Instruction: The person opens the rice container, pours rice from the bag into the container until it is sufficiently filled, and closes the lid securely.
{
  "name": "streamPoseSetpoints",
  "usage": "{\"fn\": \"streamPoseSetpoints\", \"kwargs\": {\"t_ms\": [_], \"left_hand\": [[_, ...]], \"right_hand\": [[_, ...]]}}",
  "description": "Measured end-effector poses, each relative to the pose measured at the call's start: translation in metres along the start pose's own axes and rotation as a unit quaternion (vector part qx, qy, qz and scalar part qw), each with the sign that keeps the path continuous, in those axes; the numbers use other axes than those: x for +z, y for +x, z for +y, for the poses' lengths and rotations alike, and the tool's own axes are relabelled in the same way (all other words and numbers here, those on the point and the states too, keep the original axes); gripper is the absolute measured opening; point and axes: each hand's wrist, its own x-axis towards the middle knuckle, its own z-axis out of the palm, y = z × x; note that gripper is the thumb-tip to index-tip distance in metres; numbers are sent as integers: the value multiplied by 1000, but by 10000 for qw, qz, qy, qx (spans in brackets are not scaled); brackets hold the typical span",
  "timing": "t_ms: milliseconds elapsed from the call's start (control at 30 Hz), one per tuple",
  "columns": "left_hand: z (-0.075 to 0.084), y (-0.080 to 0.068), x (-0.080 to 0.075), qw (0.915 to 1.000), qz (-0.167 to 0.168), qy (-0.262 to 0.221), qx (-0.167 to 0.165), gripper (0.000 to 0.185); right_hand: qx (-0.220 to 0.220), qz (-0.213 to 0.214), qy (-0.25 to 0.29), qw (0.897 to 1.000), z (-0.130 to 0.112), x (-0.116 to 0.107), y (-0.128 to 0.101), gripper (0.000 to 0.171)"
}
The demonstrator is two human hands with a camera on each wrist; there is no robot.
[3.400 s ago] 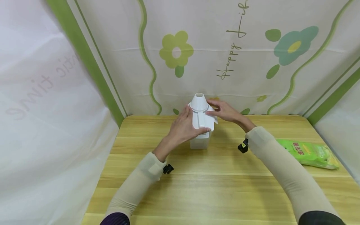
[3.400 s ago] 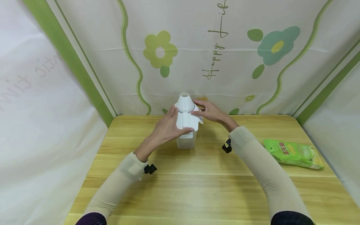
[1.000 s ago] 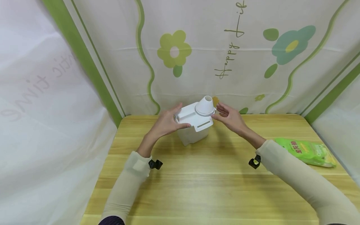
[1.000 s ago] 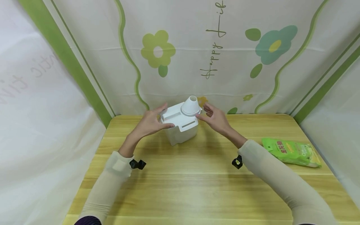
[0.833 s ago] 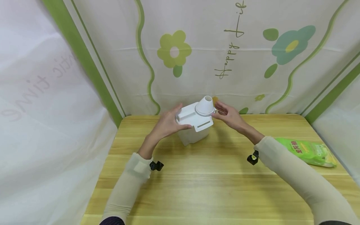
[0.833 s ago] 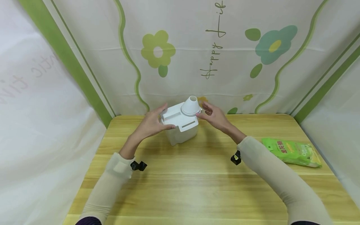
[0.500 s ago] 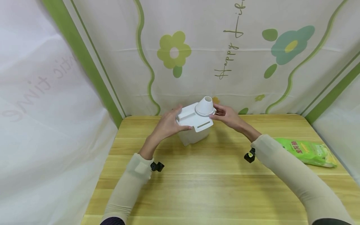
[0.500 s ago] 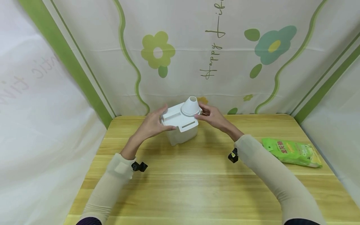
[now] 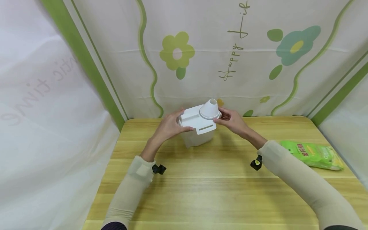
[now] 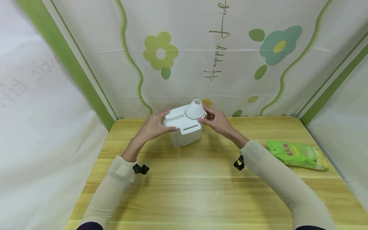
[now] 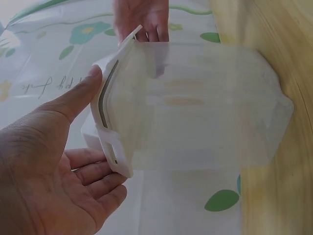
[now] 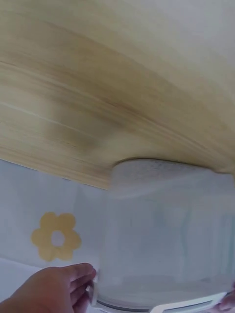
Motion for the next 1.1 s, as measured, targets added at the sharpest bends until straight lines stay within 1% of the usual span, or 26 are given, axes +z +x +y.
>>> {"fn": "streamPoseSetpoints", "kwargs": {"t_ms": [300,400,500,600,667,800,900,1100], "left_hand": [[-12,5,-3,9998,-13,-197,86,99],[-18,7,-4,9996,-129,-213,140,97],[-21,8,-7,9987,-356,-302,189,95],[-24,9,-10,9974,-564,-413,202,95],[-25,10,-12,9965,-642,-491,207,94],[-27,11,-14,9954,-736,-570,239,94],[-28,12,-15,9951,-788,-543,243,94],[-27,12,-15,9948,-841,-530,239,95]], "right_hand": [[-141,426,-140,9989,-6,8,-15,75],[-171,493,-129,9986,-7,10,-19,75],[-195,542,-225,9981,-9,12,-25,75],[-184,542,-308,9979,-10,13,-30,77],[-166,551,-327,9978,-11,15,-33,77],[-179,575,-309,9977,-10,16,-36,77],[-196,560,-289,9978,-10,16,-37,77],[-146,452,-193,9987,-7,10,-38,75]]}}
